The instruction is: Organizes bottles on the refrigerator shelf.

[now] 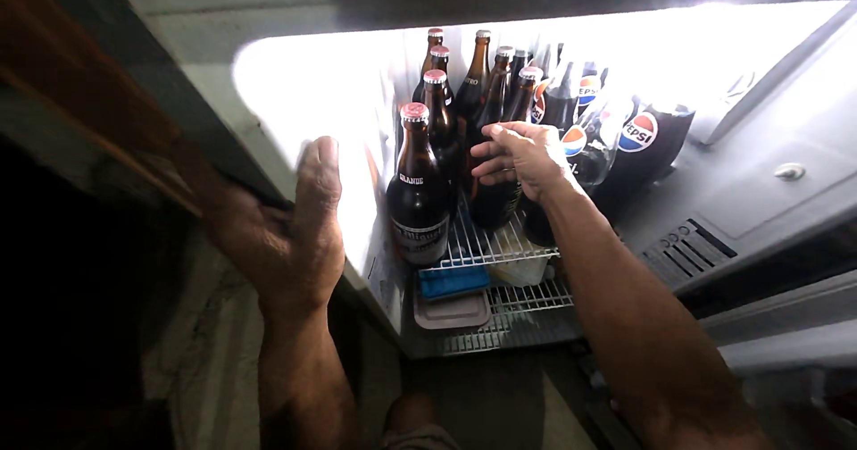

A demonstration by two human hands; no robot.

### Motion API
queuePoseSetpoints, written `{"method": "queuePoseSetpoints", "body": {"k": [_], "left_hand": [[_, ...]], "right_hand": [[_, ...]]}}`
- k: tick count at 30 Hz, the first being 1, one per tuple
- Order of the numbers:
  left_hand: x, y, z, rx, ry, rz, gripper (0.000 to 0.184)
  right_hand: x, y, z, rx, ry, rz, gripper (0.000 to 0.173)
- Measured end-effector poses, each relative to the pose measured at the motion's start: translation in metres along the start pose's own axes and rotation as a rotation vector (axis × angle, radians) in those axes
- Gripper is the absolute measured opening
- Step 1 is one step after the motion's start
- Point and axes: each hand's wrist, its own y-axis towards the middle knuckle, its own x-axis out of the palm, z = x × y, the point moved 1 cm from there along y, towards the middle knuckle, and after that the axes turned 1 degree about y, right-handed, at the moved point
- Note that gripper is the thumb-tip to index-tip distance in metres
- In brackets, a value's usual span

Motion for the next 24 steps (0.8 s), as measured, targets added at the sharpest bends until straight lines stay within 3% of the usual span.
{"method": "queuePoseSetpoints", "body": {"k": [13, 16, 20, 24], "left_hand": [[-0.001, -0.001, 0.002, 0.004, 0.035, 0.001, 0.066], [-0.001, -0.001, 0.003, 0.02, 0.054, 0.002, 0.065], [-0.001, 0.0, 0.005, 0.017, 0.057, -0.013, 0.063], [-0.001, -0.001, 0.005, 0.009, 0.049, -0.02, 0.062]], "right_hand": [[0.002, -0.004, 0.006, -0.091, -0.107, -0.01, 0.029], [0.004, -0.015, 0.009, -0.258, -0.3, 0.161, 0.027], [-0.002, -0.019, 0.01, -0.646, -0.504, 0.482, 0.028], [-0.002, -0.008, -0.012, -0.719, -0.564, 0.505, 0.051]]}}
